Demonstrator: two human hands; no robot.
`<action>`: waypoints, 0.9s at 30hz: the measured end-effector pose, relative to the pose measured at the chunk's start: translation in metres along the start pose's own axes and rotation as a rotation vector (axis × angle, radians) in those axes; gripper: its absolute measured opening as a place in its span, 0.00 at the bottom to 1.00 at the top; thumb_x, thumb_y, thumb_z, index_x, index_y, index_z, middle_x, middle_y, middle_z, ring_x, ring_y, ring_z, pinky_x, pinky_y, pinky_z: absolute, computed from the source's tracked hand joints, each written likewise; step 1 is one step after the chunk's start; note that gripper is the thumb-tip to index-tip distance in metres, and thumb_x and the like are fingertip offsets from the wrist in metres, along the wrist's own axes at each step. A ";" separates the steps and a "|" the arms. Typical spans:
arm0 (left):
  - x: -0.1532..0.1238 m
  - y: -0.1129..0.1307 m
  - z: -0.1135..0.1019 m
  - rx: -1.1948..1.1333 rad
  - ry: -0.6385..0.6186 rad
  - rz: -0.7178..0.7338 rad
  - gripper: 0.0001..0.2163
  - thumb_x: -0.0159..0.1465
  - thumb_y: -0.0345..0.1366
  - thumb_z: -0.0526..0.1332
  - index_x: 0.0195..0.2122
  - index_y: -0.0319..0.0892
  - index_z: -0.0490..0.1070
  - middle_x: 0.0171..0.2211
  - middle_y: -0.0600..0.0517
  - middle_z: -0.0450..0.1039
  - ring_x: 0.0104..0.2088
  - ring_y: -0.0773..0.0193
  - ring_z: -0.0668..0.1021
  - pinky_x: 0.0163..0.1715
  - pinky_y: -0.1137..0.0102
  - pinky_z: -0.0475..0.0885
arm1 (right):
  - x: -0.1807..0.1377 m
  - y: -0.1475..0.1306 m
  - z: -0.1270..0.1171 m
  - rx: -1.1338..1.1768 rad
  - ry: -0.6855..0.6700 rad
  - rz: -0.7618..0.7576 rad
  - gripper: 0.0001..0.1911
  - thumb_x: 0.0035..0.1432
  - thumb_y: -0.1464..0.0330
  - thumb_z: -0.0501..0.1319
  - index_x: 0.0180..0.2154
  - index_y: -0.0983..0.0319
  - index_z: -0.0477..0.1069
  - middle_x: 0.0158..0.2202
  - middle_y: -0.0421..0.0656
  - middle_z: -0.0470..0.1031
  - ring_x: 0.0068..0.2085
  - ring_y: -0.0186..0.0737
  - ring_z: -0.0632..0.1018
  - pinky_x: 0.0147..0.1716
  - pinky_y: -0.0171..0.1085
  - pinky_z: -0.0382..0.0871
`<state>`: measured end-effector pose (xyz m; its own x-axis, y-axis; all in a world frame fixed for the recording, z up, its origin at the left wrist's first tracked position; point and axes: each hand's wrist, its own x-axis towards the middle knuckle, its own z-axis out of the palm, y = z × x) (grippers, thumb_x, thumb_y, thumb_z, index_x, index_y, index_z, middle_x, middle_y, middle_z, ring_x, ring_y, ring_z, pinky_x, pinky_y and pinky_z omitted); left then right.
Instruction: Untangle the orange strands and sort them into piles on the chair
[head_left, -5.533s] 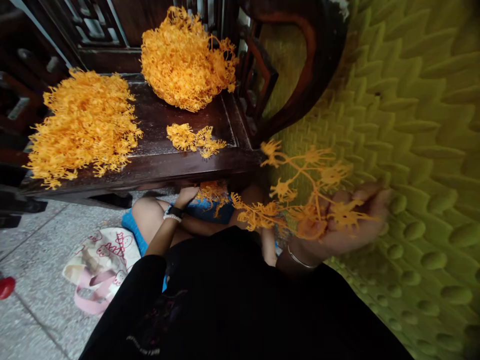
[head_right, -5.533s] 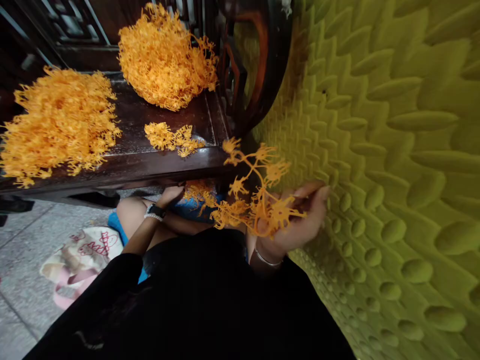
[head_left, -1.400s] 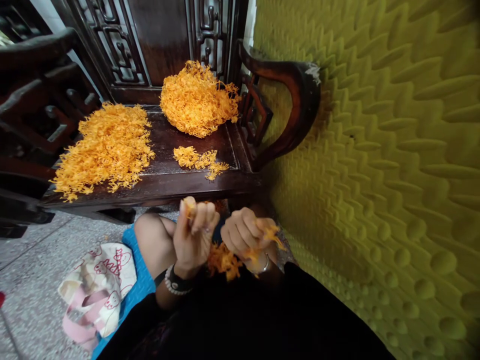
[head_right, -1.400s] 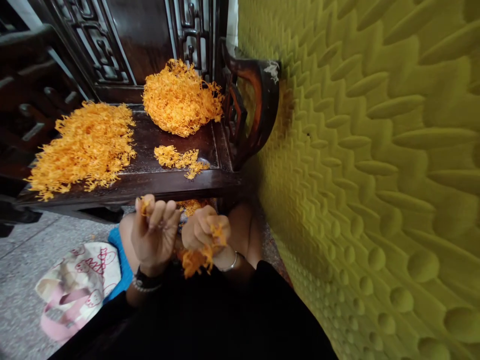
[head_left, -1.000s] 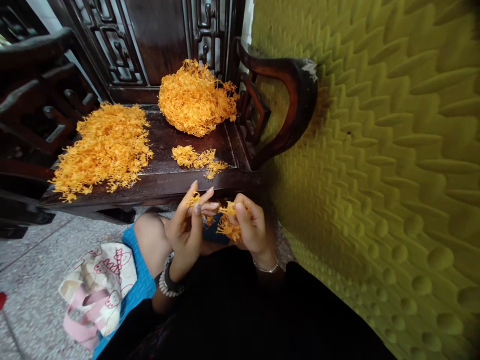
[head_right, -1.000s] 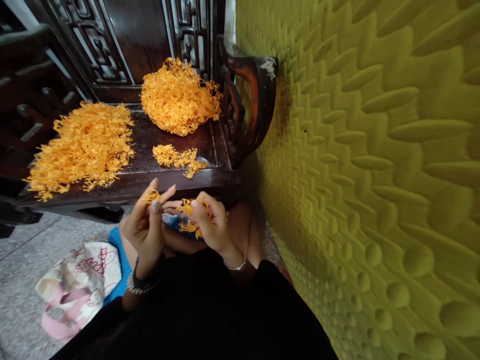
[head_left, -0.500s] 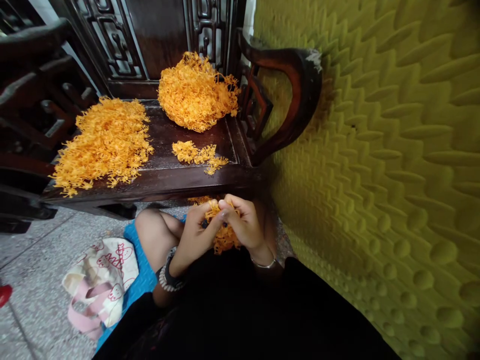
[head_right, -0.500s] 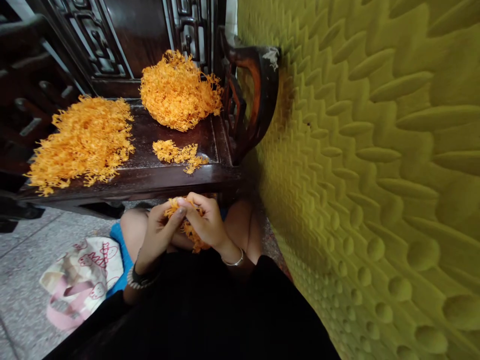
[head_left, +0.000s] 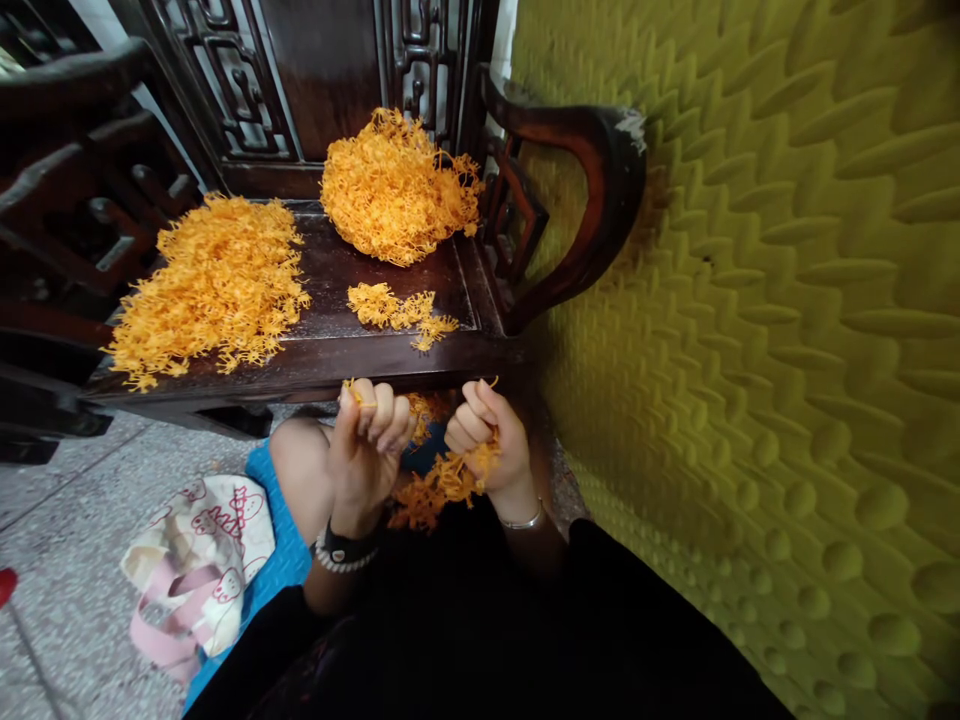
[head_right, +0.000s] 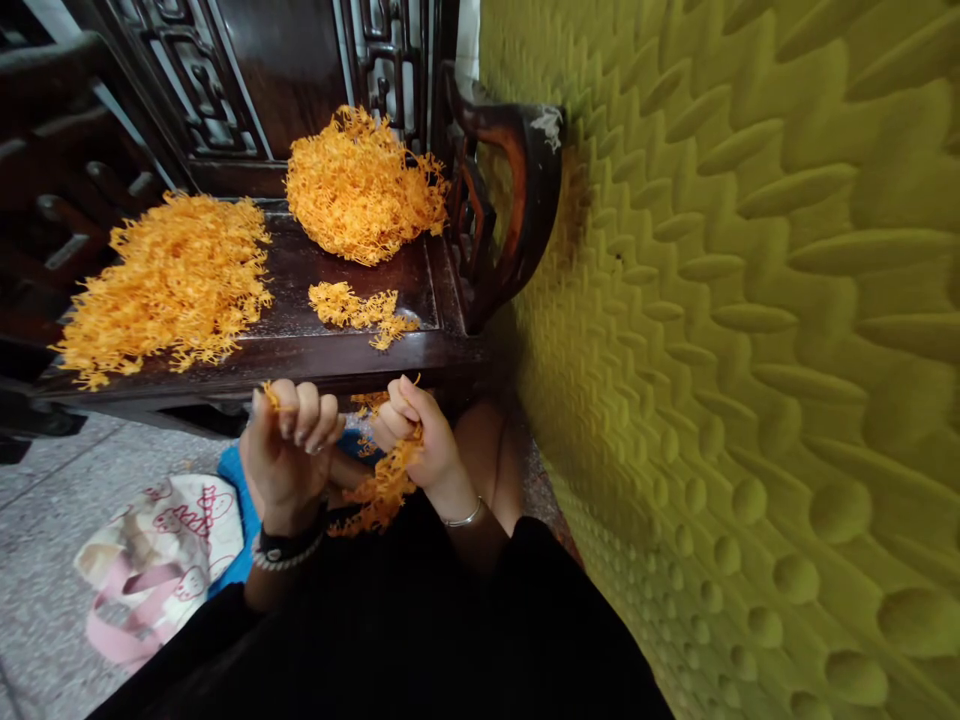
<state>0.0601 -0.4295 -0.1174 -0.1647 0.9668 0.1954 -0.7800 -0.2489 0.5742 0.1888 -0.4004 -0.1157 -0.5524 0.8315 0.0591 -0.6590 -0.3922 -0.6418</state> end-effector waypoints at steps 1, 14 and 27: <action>0.001 0.001 -0.001 0.081 -0.023 0.051 0.19 0.65 0.44 0.58 0.20 0.41 0.61 0.17 0.59 0.53 0.17 0.73 0.59 0.18 0.78 0.61 | 0.001 0.000 0.001 0.023 0.010 0.007 0.26 0.61 0.59 0.57 0.19 0.60 0.46 0.13 0.30 0.40 0.15 0.27 0.45 0.15 0.28 0.46; -0.002 -0.013 -0.026 0.592 -0.014 0.098 0.12 0.63 0.46 0.56 0.30 0.43 0.66 0.28 0.53 0.62 0.26 0.66 0.65 0.26 0.71 0.61 | 0.006 -0.010 0.012 -0.120 0.079 -0.095 0.02 0.56 0.69 0.53 0.30 0.60 0.60 0.25 0.37 0.59 0.23 0.31 0.60 0.24 0.31 0.59; -0.010 -0.030 0.000 0.284 0.051 -0.119 0.24 0.59 0.54 0.61 0.19 0.41 0.56 0.19 0.57 0.52 0.20 0.71 0.58 0.20 0.73 0.58 | -0.003 0.000 0.013 0.066 -0.020 0.107 0.24 0.57 0.61 0.59 0.20 0.60 0.45 0.13 0.29 0.43 0.14 0.26 0.44 0.12 0.25 0.44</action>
<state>0.0853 -0.4317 -0.1370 -0.1180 0.9900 0.0779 -0.5965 -0.1334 0.7914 0.1836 -0.4081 -0.1059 -0.6309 0.7758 0.0084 -0.6274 -0.5038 -0.5938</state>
